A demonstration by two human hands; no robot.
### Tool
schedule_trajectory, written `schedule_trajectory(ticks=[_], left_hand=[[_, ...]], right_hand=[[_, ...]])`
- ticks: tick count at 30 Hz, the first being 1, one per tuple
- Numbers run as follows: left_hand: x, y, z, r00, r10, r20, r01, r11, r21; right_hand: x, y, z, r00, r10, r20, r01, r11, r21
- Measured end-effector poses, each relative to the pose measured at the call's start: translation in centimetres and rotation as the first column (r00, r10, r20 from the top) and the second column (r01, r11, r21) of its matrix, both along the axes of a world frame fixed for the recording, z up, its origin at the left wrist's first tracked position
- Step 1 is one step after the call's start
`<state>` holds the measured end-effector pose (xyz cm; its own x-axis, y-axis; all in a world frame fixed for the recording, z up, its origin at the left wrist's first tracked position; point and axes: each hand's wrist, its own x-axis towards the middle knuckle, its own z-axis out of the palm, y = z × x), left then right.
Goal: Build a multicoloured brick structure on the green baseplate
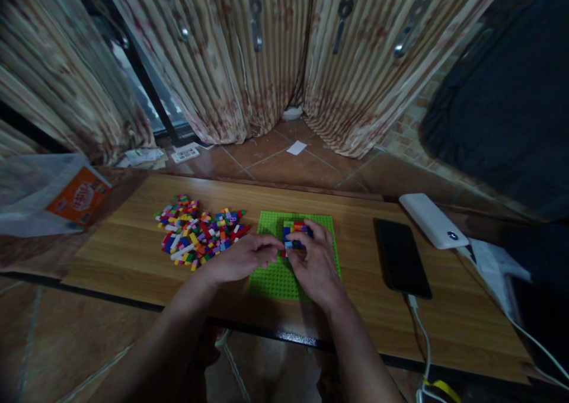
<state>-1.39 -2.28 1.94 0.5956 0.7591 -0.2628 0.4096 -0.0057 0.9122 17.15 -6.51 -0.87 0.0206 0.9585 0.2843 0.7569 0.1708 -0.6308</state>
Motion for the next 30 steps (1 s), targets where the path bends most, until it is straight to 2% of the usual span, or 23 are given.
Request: schedule_trajectory(ticks=[7, 15, 22, 30], left_hand=[[0.3, -0.1, -0.2, 1.0, 0.015, 0.023, -0.014, 1.0, -0.027], [0.5, -0.1, 0.0, 0.999, 0.025, 0.032, -0.025, 1.0, 0.002], [0.5, 0.0, -0.5, 0.999, 0.003, 0.043, -0.004, 1.0, 0.02], [0.6, 0.0, -0.6, 1.0, 0.006, 0.026, -0.007, 0.999, 0.033]], right_hand=[[0.4, 0.1, -0.5, 0.995, -0.078, -0.064, 0.08, 0.997, 0.022], [-0.1, 0.6, -1.4, 0.964, -0.247, -0.095, 0.25, 0.968, 0.017], [-0.8, 0.8, -1.9, 0.962, -0.263, -0.068, 0.265, 0.964, 0.025], [-1.1, 1.2, -1.5, 0.942, -0.315, -0.115, 0.31, 0.949, -0.06]])
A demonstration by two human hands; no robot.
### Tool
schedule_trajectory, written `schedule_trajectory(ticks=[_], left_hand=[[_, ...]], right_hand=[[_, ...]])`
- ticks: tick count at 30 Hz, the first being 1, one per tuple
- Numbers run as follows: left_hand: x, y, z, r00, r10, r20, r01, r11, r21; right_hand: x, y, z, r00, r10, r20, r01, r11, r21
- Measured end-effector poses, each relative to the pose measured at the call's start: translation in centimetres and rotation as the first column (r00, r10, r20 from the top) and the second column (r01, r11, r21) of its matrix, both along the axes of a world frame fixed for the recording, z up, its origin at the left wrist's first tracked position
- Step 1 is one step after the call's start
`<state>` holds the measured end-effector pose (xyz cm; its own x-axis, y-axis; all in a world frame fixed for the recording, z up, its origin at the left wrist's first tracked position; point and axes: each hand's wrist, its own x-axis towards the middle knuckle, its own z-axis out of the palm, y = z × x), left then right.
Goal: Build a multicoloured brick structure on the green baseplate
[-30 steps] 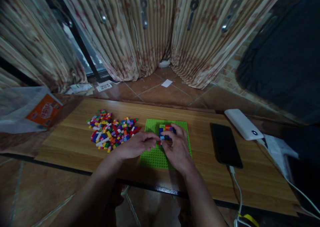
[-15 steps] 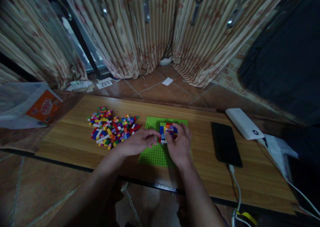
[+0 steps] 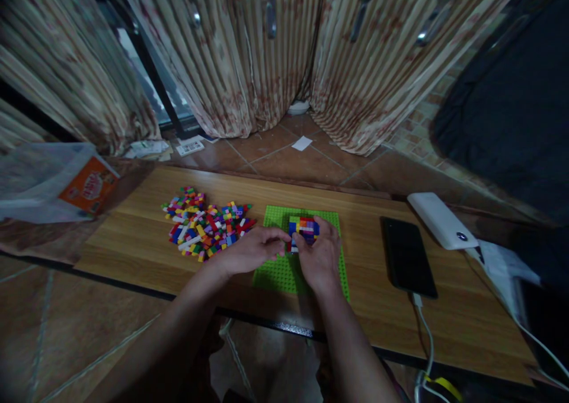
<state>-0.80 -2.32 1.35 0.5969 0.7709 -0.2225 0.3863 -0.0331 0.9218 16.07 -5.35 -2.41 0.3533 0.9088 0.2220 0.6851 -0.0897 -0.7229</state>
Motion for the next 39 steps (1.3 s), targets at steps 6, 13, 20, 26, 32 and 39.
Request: schedule_trajectory(ticks=[6, 13, 20, 26, 32, 39], left_hand=[[-0.5, 0.0, -0.3, 1.0, 0.008, -0.011, -0.008, 1.0, -0.006], [-4.0, 1.0, 0.5, 0.992, 0.126, -0.008, -0.124, 0.988, 0.09], [-10.8, 2.8, 1.3, 0.884, 0.443, -0.151, -0.362, 0.851, 0.38], [-11.8, 2.7, 1.1, 0.803, 0.502, -0.322, -0.337, 0.828, 0.449], [-10.4, 2.4, 1.1, 0.793, 0.433, -0.429, -0.215, 0.858, 0.467], [-9.0, 2.0, 1.5, 0.727, 0.38, -0.573, -0.062, 0.867, 0.495]], right_hand=[[0.1, -0.1, -0.2, 1.0, 0.017, -0.016, -0.018, 1.0, -0.015], [1.6, 0.1, -1.0, 0.999, 0.018, -0.039, -0.021, 0.995, -0.094], [1.6, -0.5, 0.8, 0.988, -0.143, -0.061, 0.134, 0.982, -0.131], [1.0, -0.2, 1.4, 0.977, -0.204, -0.069, 0.197, 0.975, -0.102], [0.8, -0.5, 2.1, 0.971, -0.219, -0.093, 0.212, 0.974, -0.078], [1.2, -0.5, 1.8, 0.967, -0.214, -0.137, 0.208, 0.977, -0.056]])
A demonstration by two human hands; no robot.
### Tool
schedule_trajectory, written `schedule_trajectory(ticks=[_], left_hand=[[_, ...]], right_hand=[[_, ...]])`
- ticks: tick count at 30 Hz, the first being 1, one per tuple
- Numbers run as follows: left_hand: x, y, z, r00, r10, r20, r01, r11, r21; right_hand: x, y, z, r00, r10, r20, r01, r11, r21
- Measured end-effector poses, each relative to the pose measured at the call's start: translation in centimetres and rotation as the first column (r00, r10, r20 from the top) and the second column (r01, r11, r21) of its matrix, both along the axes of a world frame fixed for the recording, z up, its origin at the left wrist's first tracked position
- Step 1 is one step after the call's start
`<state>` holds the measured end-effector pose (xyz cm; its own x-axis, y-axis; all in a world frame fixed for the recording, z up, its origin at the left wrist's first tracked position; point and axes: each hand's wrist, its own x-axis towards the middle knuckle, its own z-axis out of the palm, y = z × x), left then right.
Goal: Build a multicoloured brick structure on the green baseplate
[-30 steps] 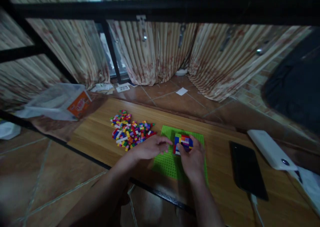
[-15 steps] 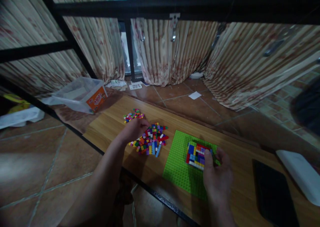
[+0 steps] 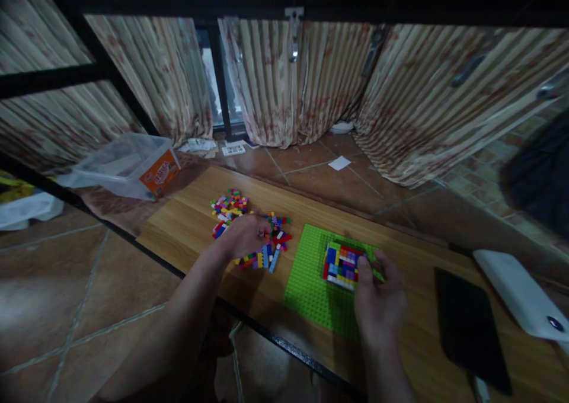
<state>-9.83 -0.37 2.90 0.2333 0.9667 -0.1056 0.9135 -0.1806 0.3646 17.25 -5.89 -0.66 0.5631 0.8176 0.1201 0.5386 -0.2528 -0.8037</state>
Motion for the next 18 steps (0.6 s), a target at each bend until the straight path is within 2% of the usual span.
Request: schedule_trajectory(ticks=[5, 7, 10, 14, 18], left_hand=[[0.5, 0.1, 0.0, 0.996, 0.02, -0.082, -0.017, 0.999, 0.029], [0.6, 0.1, 0.2, 0.998, 0.001, -0.062, 0.002, 0.998, 0.055], [1.1, -0.1, 0.5, 0.988, -0.085, 0.128, 0.075, 0.994, 0.076], [3.6, -1.0, 0.1, 0.875, -0.192, 0.445, 0.203, 0.979, 0.023], [7.0, -2.0, -1.1, 0.807, -0.21, 0.552, 0.271, 0.962, -0.031]], right_hand=[[0.1, 0.2, 0.0, 1.0, -0.011, -0.023, 0.012, 0.999, 0.049], [0.0, 0.2, 0.1, 0.999, -0.023, -0.045, 0.025, 0.998, 0.05], [0.0, 0.2, 0.0, 0.998, -0.012, -0.059, 0.017, 0.997, 0.081], [0.0, 0.2, -0.4, 0.996, 0.037, -0.086, -0.027, 0.992, 0.12], [-0.1, 0.2, -0.4, 0.993, 0.054, -0.104, -0.039, 0.99, 0.135]])
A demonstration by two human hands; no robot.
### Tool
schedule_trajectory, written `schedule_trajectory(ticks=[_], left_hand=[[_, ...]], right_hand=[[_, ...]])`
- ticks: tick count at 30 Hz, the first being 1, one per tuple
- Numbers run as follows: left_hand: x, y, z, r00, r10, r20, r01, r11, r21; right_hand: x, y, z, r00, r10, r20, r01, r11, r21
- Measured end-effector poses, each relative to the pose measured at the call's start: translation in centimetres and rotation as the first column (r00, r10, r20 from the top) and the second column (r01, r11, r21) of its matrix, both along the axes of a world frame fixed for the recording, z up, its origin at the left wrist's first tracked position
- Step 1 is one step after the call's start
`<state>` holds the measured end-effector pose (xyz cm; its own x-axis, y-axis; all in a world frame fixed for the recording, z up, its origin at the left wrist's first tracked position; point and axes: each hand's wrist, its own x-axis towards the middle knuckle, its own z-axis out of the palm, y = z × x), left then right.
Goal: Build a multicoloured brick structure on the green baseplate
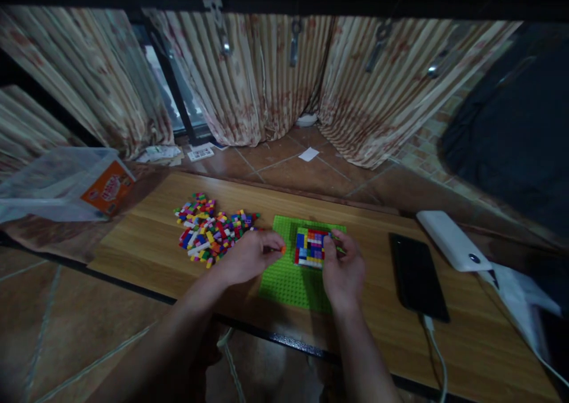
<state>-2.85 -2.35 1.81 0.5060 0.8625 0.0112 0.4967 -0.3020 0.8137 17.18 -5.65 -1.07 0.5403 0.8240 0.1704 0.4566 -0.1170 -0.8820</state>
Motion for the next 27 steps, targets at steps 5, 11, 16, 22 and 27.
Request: schedule_trajectory(ticks=[5, 11, 16, 22, 27], left_hand=[[2.5, -0.5, -1.0, 0.998, 0.036, 0.056, -0.035, 0.999, -0.031], [2.9, -0.4, -1.1, 0.997, 0.071, -0.03, -0.069, 0.997, 0.036], [3.2, -0.7, -1.4, 0.991, 0.1, -0.083, -0.094, 0.993, 0.071], [3.7, -0.9, -1.7, 0.987, 0.123, -0.104, -0.114, 0.989, 0.089], [3.8, -0.9, -1.5, 0.987, 0.133, -0.096, -0.118, 0.983, 0.141]], right_hand=[[0.1, 0.1, 0.3, 1.0, 0.002, 0.013, -0.002, 1.0, 0.0], [0.3, 0.1, 0.3, 1.0, 0.002, -0.003, -0.002, 1.0, 0.01], [0.3, 0.1, 0.3, 1.0, 0.011, -0.007, -0.011, 1.0, 0.013], [0.4, 0.2, 0.1, 1.0, 0.012, 0.0, -0.012, 1.0, 0.017], [0.6, 0.2, -0.1, 1.0, 0.012, 0.0, -0.012, 1.0, 0.028]])
